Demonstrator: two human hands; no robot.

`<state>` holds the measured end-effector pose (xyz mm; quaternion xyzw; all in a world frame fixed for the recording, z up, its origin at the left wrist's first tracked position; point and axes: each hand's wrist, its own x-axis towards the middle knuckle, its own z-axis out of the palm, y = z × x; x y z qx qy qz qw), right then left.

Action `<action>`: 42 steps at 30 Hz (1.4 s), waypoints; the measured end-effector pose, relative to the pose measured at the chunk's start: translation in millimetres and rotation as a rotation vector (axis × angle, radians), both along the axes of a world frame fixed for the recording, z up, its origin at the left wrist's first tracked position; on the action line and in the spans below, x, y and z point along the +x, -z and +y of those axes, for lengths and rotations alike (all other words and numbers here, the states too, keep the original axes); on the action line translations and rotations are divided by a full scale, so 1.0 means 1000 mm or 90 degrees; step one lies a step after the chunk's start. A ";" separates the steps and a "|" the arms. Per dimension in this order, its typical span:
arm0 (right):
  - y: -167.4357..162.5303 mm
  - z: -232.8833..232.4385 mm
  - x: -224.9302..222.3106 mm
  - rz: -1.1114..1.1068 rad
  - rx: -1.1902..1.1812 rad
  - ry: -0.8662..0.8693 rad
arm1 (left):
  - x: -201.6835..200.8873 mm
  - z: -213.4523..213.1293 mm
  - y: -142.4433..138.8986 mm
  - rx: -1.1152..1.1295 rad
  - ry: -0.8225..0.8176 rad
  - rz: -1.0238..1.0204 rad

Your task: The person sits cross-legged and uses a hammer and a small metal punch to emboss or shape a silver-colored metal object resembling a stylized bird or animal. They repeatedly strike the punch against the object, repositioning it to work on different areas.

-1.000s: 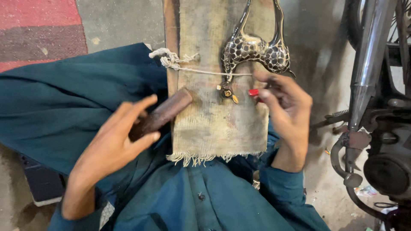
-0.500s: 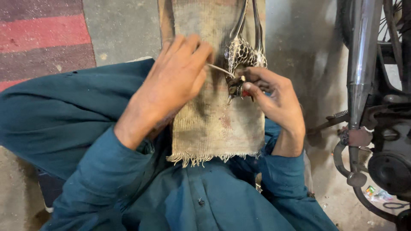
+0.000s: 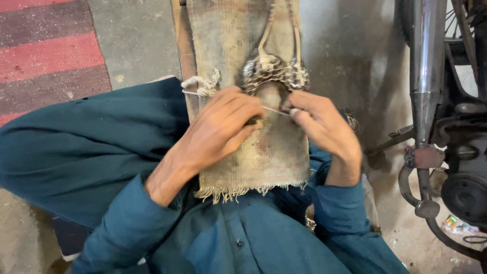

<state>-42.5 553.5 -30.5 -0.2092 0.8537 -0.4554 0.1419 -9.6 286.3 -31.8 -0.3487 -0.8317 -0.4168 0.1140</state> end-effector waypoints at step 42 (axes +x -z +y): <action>0.009 -0.054 -0.051 -0.092 -0.435 0.177 | 0.079 -0.094 0.059 -0.010 -0.394 -0.682</action>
